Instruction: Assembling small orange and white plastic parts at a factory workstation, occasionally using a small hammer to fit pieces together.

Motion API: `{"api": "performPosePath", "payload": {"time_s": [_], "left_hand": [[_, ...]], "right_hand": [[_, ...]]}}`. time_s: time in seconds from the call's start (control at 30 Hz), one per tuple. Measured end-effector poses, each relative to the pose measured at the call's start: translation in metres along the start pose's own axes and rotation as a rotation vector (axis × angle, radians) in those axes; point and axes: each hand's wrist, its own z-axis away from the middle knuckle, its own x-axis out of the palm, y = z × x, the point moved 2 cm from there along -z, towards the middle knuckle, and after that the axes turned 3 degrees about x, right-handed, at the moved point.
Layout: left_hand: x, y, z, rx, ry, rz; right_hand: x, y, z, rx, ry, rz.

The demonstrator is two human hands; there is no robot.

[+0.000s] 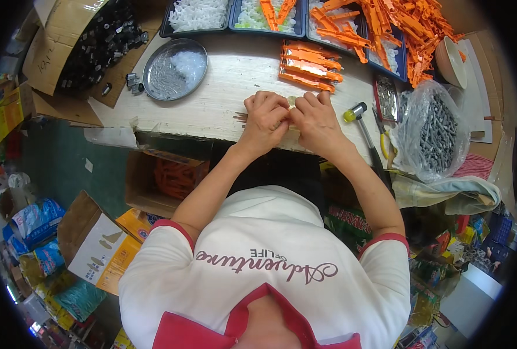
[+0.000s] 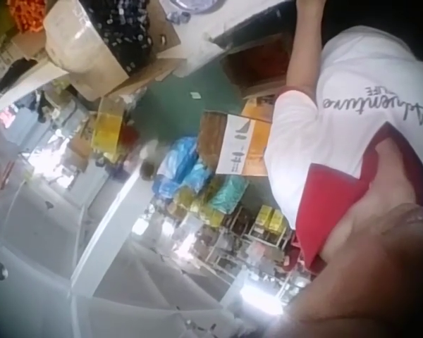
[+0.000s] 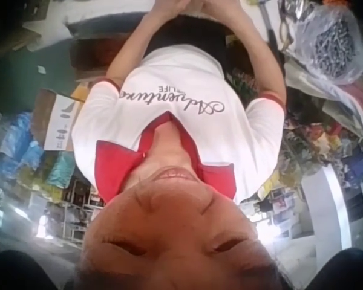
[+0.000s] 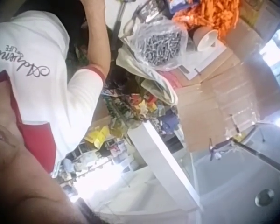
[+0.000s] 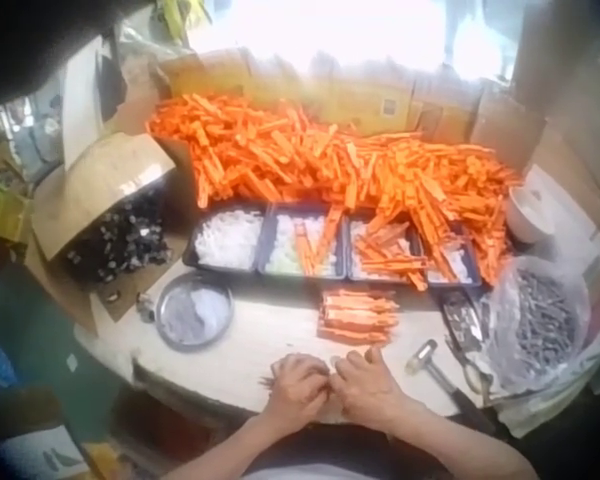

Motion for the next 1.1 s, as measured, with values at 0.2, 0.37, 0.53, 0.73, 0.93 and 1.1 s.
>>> {"api": "performPosePath", "payload": {"time_s": [0.2, 0.37, 0.53, 0.73, 0.93, 1.1], "left_hand": [[0.001, 0.0, 0.0, 0.012, -0.01, 0.007], [0.0, -0.001, 0.0, 0.009, -0.042, -0.008], [0.0, 0.002, -0.003, -0.006, -0.08, -0.078], [0.003, 0.005, -0.008, -0.053, -0.094, -0.097], [0.004, 0.003, -0.017, -0.06, -0.208, -0.141], [0.002, 0.002, -0.025, -0.022, -0.313, -0.166]], "right_hand": [[0.001, 0.005, 0.003, 0.064, 0.01, -0.049], [0.0, 0.014, 0.004, 0.1, -0.065, -0.208], [-0.007, 0.024, 0.019, 0.172, -0.029, -0.232], [-0.04, 0.067, 0.06, 0.296, 0.204, -0.187], [-0.096, 0.128, 0.131, 0.59, 0.338, 0.011], [-0.124, 0.2, 0.236, 0.959, 0.398, 0.312]]}}
